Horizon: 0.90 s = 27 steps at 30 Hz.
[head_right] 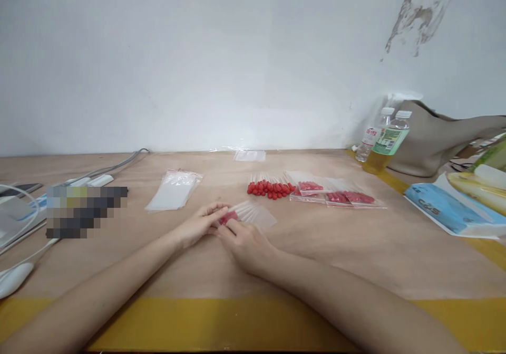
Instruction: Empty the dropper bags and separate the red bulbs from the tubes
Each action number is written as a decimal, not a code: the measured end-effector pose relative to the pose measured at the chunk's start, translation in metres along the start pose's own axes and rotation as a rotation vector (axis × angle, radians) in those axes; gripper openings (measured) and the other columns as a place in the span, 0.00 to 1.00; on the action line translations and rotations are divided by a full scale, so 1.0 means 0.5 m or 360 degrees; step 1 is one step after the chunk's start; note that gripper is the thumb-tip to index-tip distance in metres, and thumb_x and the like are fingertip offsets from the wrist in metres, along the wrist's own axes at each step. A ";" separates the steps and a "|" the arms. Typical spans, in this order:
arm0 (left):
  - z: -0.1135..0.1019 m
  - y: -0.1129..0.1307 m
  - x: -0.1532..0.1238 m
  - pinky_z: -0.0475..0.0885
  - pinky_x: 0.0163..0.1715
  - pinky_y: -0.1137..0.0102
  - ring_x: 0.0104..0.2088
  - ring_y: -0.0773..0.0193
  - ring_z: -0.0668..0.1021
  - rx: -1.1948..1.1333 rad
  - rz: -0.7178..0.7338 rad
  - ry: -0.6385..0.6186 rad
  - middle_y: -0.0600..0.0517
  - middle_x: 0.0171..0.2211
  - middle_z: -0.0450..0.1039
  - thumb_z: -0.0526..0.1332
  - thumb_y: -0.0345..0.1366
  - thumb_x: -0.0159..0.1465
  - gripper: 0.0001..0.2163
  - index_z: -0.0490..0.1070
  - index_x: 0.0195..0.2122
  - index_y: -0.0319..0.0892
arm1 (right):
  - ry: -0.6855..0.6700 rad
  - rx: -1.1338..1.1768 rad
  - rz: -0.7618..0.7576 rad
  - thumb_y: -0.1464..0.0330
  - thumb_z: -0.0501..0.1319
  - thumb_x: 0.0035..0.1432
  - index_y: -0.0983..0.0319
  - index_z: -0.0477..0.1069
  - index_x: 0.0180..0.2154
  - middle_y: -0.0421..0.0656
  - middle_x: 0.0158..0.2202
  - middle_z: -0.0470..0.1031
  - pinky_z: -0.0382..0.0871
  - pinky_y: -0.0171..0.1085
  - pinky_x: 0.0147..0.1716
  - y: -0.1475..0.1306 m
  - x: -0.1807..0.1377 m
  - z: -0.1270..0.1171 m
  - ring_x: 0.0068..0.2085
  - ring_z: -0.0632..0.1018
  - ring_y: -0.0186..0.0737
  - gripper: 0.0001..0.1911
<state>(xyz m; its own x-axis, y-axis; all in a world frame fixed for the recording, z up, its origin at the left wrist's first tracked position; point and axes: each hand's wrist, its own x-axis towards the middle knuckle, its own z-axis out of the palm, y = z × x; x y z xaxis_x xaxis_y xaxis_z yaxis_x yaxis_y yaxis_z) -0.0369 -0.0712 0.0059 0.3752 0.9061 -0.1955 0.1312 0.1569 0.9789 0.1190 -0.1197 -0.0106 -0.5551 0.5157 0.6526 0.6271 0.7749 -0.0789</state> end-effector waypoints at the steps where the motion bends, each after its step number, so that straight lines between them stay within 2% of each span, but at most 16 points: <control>1: 0.002 -0.003 0.000 0.71 0.33 0.69 0.31 0.65 0.76 -0.0059 0.0009 0.0008 0.48 0.34 0.73 0.64 0.44 0.52 0.22 0.60 0.44 0.41 | 0.0007 0.0173 0.0046 0.69 0.52 0.58 0.62 0.68 0.40 0.45 0.33 0.72 0.66 0.34 0.28 0.002 0.001 0.004 0.32 0.73 0.36 0.10; 3: -0.001 -0.007 0.004 0.71 0.33 0.68 0.30 0.65 0.76 -0.0104 0.0052 0.0051 0.49 0.33 0.73 0.68 0.40 0.48 0.28 0.58 0.46 0.41 | 0.0018 0.0432 0.0098 0.65 0.54 0.57 0.61 0.67 0.42 0.45 0.36 0.71 0.68 0.35 0.33 0.018 0.009 -0.001 0.34 0.73 0.35 0.12; 5: -0.008 -0.009 0.009 0.70 0.35 0.68 0.29 0.66 0.76 -0.0127 0.0094 0.0064 0.51 0.31 0.73 0.70 0.36 0.44 0.34 0.55 0.49 0.40 | -0.0016 0.0508 0.0101 0.63 0.56 0.56 0.60 0.68 0.42 0.45 0.39 0.71 0.67 0.37 0.39 0.049 0.018 -0.017 0.38 0.72 0.37 0.13; 10: -0.025 -0.001 0.027 0.68 0.39 0.68 0.31 0.67 0.75 -0.0184 0.0071 -0.0117 0.54 0.30 0.72 0.71 0.25 0.38 0.41 0.53 0.53 0.39 | -0.0392 0.0317 0.0096 0.54 0.59 0.50 0.57 0.63 0.52 0.48 0.51 0.66 0.61 0.46 0.47 0.129 0.025 -0.028 0.50 0.67 0.47 0.28; 13: -0.027 -0.002 0.036 0.69 0.38 0.68 0.29 0.68 0.75 -0.0294 0.0035 -0.0055 0.55 0.28 0.72 0.70 0.23 0.38 0.41 0.52 0.53 0.39 | -0.0432 0.0145 0.0165 0.52 0.56 0.52 0.57 0.62 0.53 0.47 0.52 0.65 0.59 0.49 0.48 0.130 0.019 -0.018 0.52 0.64 0.49 0.29; 16: -0.023 -0.010 0.038 0.69 0.37 0.69 0.28 0.69 0.75 -0.0400 0.0074 0.0181 0.55 0.27 0.72 0.69 0.23 0.41 0.36 0.55 0.50 0.39 | -0.0335 0.0032 0.0246 0.50 0.56 0.50 0.59 0.61 0.53 0.49 0.50 0.65 0.58 0.50 0.48 0.105 0.014 -0.010 0.51 0.64 0.50 0.32; 18: -0.025 -0.014 0.033 0.70 0.34 0.71 0.28 0.69 0.76 -0.0399 0.0089 0.0254 0.53 0.27 0.73 0.69 0.22 0.41 0.30 0.59 0.45 0.37 | -0.0292 0.0056 0.0241 0.50 0.57 0.49 0.60 0.62 0.53 0.50 0.50 0.64 0.59 0.49 0.48 0.094 0.010 -0.007 0.50 0.64 0.49 0.32; 23: -0.077 0.004 0.014 0.70 0.34 0.74 0.28 0.68 0.76 -0.0315 -0.0048 0.0190 0.51 0.28 0.75 0.67 0.24 0.43 0.15 0.70 0.33 0.34 | -0.0263 0.0267 0.0123 0.53 0.57 0.51 0.59 0.62 0.52 0.49 0.49 0.64 0.60 0.46 0.48 0.099 -0.004 0.004 0.49 0.66 0.45 0.29; 27: -0.117 0.017 0.014 0.71 0.34 0.75 0.29 0.69 0.77 -0.0283 -0.0256 0.0141 0.48 0.29 0.76 0.66 0.26 0.48 0.08 0.72 0.31 0.34 | -0.0193 0.0274 0.0149 0.55 0.58 0.52 0.59 0.67 0.47 0.47 0.44 0.68 0.61 0.45 0.45 0.102 -0.008 0.000 0.44 0.69 0.43 0.23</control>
<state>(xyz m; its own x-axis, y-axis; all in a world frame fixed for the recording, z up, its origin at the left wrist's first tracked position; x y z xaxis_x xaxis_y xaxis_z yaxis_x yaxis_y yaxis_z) -0.0867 -0.0406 0.0161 0.2797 0.8936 -0.3511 0.0162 0.3612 0.9323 0.1532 -0.0825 -0.0171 -0.5668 0.6204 0.5421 0.5823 0.7672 -0.2690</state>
